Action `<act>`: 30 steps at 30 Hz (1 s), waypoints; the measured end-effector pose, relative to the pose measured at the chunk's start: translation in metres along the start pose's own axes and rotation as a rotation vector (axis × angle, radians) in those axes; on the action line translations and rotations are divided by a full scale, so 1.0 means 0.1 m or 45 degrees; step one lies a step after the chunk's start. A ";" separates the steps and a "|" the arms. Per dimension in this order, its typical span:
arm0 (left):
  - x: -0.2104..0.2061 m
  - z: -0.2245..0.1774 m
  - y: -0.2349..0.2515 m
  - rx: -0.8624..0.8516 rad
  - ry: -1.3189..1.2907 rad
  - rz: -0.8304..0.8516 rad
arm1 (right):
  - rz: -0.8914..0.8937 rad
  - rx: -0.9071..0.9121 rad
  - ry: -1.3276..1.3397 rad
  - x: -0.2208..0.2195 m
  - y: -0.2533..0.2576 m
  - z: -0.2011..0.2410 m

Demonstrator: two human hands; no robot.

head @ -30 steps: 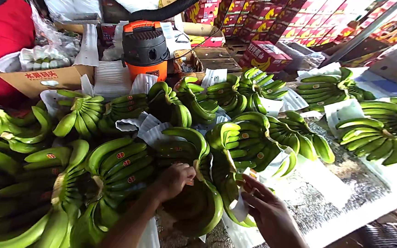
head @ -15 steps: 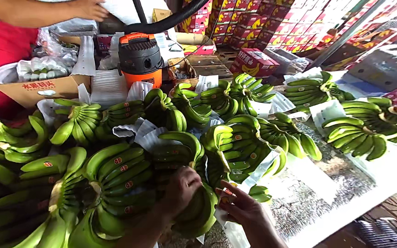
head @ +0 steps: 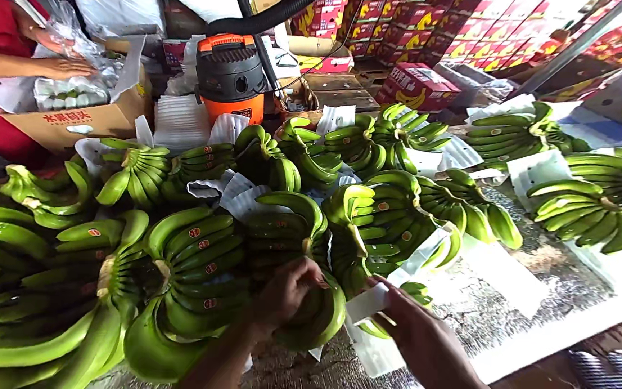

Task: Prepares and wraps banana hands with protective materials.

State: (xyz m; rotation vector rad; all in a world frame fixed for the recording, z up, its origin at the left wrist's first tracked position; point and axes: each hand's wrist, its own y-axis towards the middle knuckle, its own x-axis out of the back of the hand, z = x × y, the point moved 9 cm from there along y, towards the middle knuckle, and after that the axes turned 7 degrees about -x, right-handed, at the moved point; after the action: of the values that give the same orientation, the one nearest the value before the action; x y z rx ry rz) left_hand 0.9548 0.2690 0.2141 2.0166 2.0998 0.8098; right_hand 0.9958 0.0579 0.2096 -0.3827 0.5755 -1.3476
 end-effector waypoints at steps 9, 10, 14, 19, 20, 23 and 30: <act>-0.34 0.89 -0.43 0.618 0.337 0.883 | 0.051 0.052 -0.035 0.12 0.01 0.06; -0.33 0.91 -0.42 0.664 0.336 0.840 | 0.089 0.035 -0.054 0.09 0.00 0.03; -0.27 1.01 -0.43 0.802 0.450 0.700 | 0.178 0.085 -0.167 0.04 -0.02 0.01; -0.13 0.17 -0.03 0.213 0.601 -0.035 | 0.232 0.145 -0.224 -0.02 -0.04 0.04; -0.20 -0.10 0.06 0.067 0.549 -0.126 | 0.263 0.150 -0.247 -0.05 -0.04 0.05; -0.54 -0.66 0.22 -0.203 0.662 -0.114 | 0.370 0.233 -0.332 -0.12 -0.06 0.07; -0.76 -1.00 0.17 -0.541 1.180 -0.213 | 0.599 0.141 -0.276 -0.25 -0.10 0.18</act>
State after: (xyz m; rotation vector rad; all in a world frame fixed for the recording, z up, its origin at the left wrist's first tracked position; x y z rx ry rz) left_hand 0.9343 0.1664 0.2863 1.3195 2.1087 2.2272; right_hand 0.9950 0.0787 0.2338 -0.2761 0.3771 -0.8682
